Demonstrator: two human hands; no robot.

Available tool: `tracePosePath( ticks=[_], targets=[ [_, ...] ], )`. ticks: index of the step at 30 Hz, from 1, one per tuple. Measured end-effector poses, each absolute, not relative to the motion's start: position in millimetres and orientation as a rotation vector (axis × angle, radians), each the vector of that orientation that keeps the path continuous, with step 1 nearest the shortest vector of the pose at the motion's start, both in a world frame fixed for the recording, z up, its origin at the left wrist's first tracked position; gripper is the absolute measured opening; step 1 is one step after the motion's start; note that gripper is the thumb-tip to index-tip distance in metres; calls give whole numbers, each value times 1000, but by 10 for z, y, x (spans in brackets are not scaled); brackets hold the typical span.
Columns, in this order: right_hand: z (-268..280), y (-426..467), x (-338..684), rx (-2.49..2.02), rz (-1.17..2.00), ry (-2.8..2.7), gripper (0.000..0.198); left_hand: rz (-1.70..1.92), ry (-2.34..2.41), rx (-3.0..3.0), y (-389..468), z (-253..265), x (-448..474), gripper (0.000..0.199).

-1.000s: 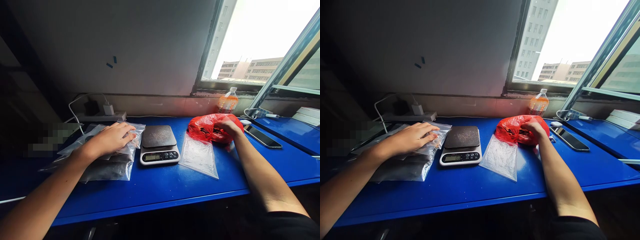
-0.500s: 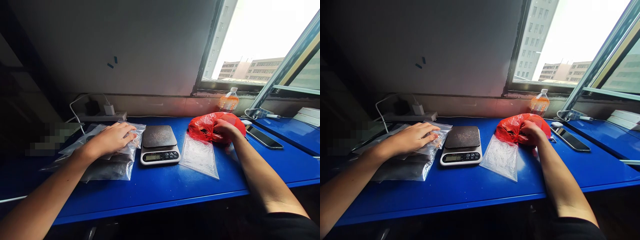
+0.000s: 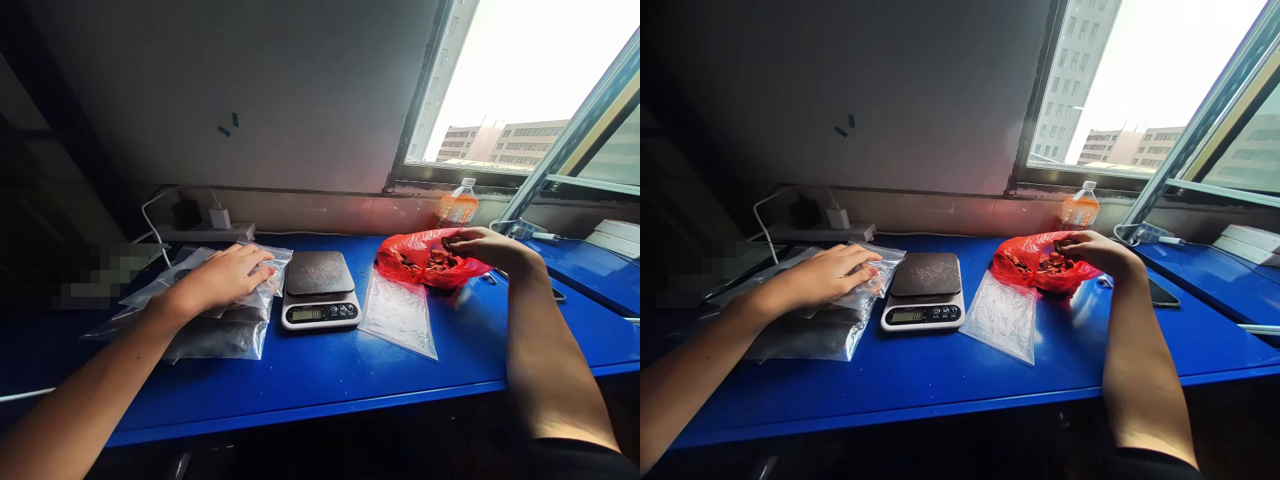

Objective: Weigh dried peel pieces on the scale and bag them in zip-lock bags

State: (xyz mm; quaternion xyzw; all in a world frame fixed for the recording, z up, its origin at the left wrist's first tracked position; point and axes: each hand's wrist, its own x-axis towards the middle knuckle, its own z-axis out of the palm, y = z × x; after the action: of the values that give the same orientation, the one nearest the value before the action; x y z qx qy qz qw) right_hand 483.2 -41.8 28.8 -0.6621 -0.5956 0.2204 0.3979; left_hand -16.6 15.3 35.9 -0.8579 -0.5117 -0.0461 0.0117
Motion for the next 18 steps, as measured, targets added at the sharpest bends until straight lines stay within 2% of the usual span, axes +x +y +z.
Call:
tracePosePath(
  ticks=[2,4,12,18],
  targets=[
    [385,-521,4803,-1591,903,-1450,21,-150,-1595,-2677,161,351,-171,60],
    [460,-561,4700,-1490,1028,-1375,25,-143,-1597,-2684,174,343,-176,60],
    [368,-223,3504,-1252,888,-1635,33,-154,-1573,-2672,221,289,-201,59],
    [113,-168,2838,-1188,981,-1782,23,-175,-1545,-2681,217,276,-217,59]
  ],
)
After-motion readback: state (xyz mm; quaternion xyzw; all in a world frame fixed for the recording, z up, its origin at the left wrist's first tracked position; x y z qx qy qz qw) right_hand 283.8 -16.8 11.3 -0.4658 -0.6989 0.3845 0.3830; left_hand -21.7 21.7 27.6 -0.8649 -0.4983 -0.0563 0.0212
